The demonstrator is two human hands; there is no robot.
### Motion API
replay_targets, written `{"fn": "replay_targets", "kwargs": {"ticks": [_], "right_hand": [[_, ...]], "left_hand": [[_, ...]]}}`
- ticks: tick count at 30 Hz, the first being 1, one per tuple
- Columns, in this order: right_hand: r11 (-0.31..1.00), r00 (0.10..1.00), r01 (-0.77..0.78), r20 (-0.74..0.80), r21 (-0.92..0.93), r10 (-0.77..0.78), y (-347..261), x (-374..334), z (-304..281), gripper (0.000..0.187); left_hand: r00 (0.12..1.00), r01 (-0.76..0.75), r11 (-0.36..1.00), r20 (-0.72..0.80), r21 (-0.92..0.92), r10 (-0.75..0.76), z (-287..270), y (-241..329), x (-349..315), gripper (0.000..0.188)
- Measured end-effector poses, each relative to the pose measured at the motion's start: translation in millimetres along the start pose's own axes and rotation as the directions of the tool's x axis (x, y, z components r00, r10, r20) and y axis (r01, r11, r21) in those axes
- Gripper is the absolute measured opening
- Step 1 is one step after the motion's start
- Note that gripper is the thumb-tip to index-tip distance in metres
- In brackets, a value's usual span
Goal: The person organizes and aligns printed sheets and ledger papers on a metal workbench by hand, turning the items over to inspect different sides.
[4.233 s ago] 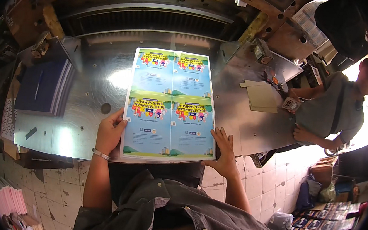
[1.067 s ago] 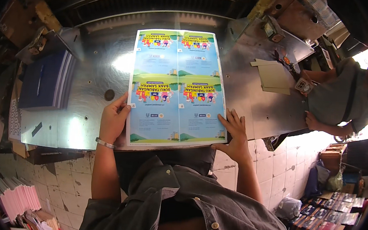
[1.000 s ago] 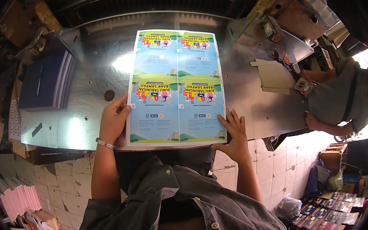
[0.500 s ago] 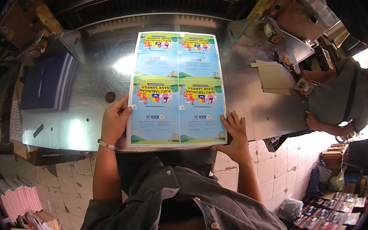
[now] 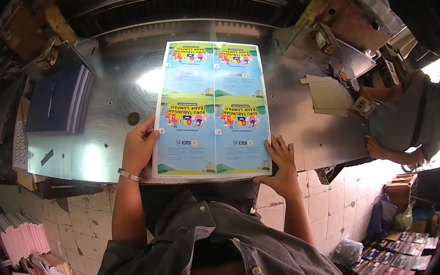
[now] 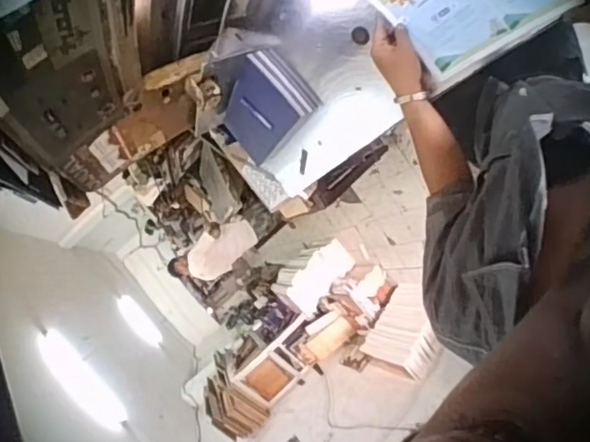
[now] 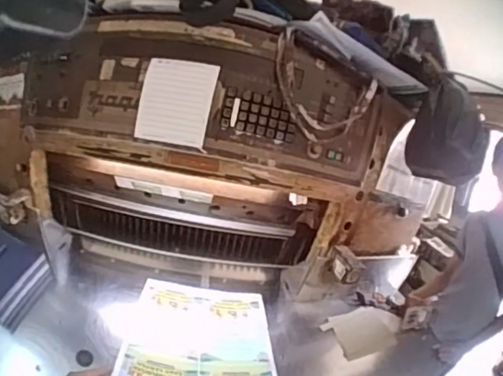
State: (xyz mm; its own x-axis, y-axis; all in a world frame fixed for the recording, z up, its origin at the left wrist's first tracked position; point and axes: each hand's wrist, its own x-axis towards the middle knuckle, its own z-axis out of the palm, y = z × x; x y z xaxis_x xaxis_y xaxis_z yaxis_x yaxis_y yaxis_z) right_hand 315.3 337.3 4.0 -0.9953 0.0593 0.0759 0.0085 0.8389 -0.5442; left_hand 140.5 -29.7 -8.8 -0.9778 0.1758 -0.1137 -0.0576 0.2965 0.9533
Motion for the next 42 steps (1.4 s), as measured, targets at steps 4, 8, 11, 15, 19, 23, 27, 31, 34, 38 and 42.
{"fn": "replay_targets", "kwargs": {"ticks": [4, 8, 11, 15, 19, 23, 27, 31, 34, 38, 42], "right_hand": [[1.0, 1.0, 0.006, -0.002, -0.001, -0.006, 0.2, 0.8, -0.4, 0.112], [1.0, 1.0, 0.013, -0.01, 0.003, -0.013, 1.3, -0.1, 0.5, 0.112], [1.0, 1.0, 0.016, -0.013, 0.017, -0.016, -0.2, -1.7, 0.1, 0.113], [0.993, 0.999, 0.033, -0.035, 0.113, -0.029, 1.6, -5.6, -2.6, 0.11], [0.752, 0.993, 0.025, -0.102, 0.659, 0.057, 17.1, -1.5, 9.0, 0.118], [0.322, 0.999, 0.01, -0.02, 0.947, 0.027, -22.7, 4.0, -7.6, 0.125], [0.294, 0.987, 0.161, -0.158, 0.942, -0.034, -29.1, 5.7, 6.3, 0.118], [0.363, 0.972, 0.219, -0.234, 0.906, -0.002, -30.4, 6.6, 19.2, 0.111], [0.243, 0.965, 0.255, -0.263, 0.936, 0.001, -36.7, 8.0, 19.5, 0.103], [0.282, 0.968, 0.245, -0.251, 0.927, -0.018, -37.7, 7.8, 11.6, 0.095], [0.302, 0.962, 0.27, -0.269, 0.914, -0.046, -35.4, 9.2, 12.4, 0.09]], "left_hand": [[1.0, -0.011, 1.0, -0.001, 0.013, 0.011, -0.2, -1.9, 0.8, 0.05], [1.0, -0.012, 1.0, 0.002, 0.005, 0.012, -0.6, -6.2, 1.4, 0.05], [1.0, -0.015, 1.0, 0.001, 0.008, 0.015, -1.1, -5.2, -0.7, 0.05], [1.0, -0.02, 0.998, 0.001, 0.054, 0.02, -5.8, -3.1, -5.5, 0.049], [1.0, -0.009, 0.997, 0.03, 0.074, 0.007, 1.8, -10.0, 9.0, 0.05], [0.999, 0.039, 0.999, 0.015, 0.0, -0.039, -4.8, -15.6, 8.2, 0.049], [0.998, 0.052, 0.998, 0.031, -0.031, -0.051, -3.2, -12.2, 13.0, 0.05], [0.998, 0.049, 0.996, 0.054, -0.07, -0.045, -5.8, -17.6, 18.1, 0.049], [0.993, 0.081, 0.988, 0.093, -0.132, -0.069, -5.0, -14.4, 13.2, 0.048], [0.99, 0.105, 0.974, 0.119, -0.201, -0.082, -8.0, -16.4, 8.2, 0.049], [0.988, 0.103, 0.97, 0.136, -0.219, -0.074, -6.4, -13.8, 8.1, 0.049]]}}
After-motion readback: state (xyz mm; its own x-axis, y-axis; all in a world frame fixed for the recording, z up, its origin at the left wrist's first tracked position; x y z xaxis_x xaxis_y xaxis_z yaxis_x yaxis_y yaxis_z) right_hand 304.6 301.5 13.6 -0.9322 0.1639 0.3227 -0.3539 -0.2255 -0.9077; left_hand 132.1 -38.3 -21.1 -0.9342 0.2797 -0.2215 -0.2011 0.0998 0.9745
